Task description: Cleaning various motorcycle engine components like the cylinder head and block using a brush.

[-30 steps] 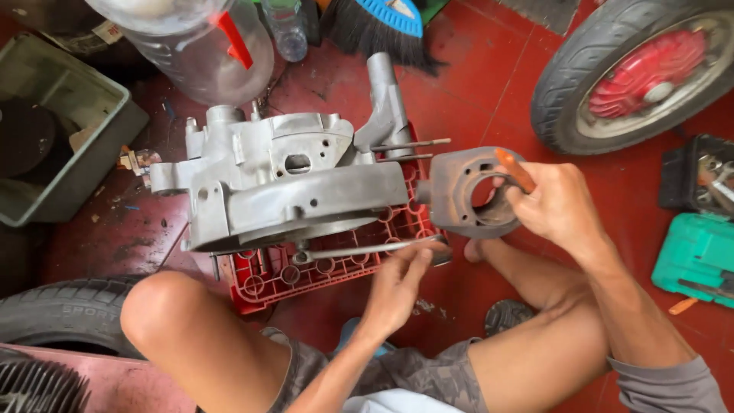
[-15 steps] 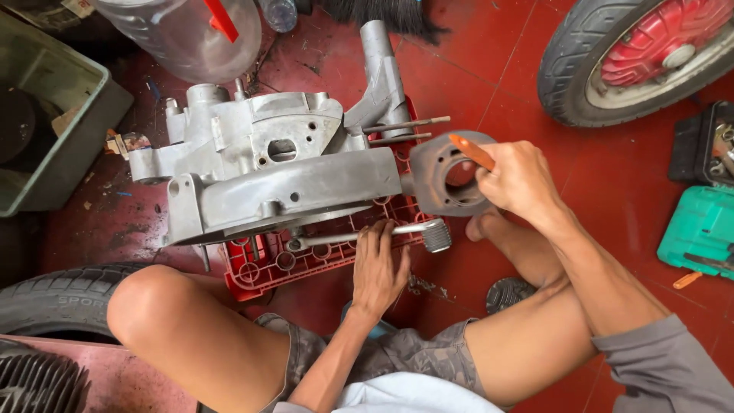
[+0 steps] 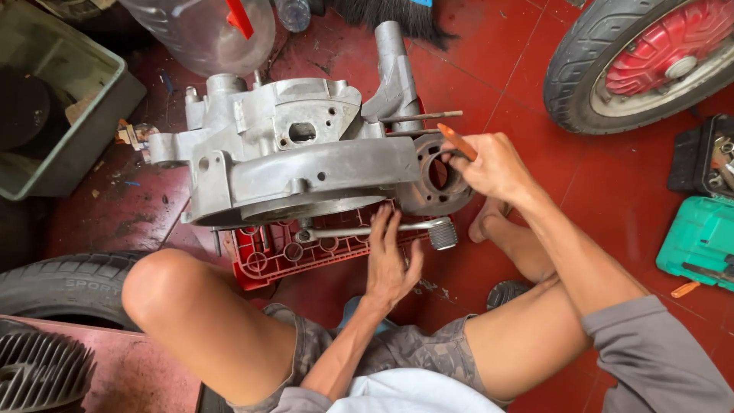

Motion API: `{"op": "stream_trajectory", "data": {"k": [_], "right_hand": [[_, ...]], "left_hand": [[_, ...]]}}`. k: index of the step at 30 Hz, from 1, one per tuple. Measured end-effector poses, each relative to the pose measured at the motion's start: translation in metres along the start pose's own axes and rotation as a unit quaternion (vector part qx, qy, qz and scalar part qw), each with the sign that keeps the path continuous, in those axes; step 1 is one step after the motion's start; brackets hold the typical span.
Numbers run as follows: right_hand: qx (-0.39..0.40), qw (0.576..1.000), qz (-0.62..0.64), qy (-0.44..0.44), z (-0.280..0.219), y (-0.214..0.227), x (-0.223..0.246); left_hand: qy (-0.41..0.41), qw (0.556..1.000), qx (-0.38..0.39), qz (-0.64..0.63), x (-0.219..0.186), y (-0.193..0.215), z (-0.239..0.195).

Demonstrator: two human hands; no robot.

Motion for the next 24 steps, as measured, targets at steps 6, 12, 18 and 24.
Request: {"op": "stream_trajectory", "data": {"k": [6,12,18,24], "right_hand": [[-0.018,0.999,0.000,0.048,0.015,-0.010,-0.015],[-0.044,0.996,-0.019,0.073,0.012,-0.015,-0.011],[-0.047,0.995,0.038,0.080,0.008,-0.027,-0.004],[-0.071,0.994,0.055,0.055,-0.012,-0.011,0.001]], "left_hand": [[0.413,0.882,-0.086,-0.211,0.027,-0.030,0.008],[0.574,0.703,-0.214,-0.362,0.021,-0.041,-0.001],[0.550,0.710,-0.230,-0.375,0.001,-0.007,0.015],[0.410,0.839,-0.121,-0.336,-0.040,0.017,0.019]]}}
Point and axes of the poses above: each hand's wrist, its own z-axis towards the middle knuckle, its own y-axis out of the back of the hand, x = y × z, the point moved 8 cm from there along z, towards the middle knuckle, and after that the axes turned 14 degrees about -y, right-handed, at the moved point
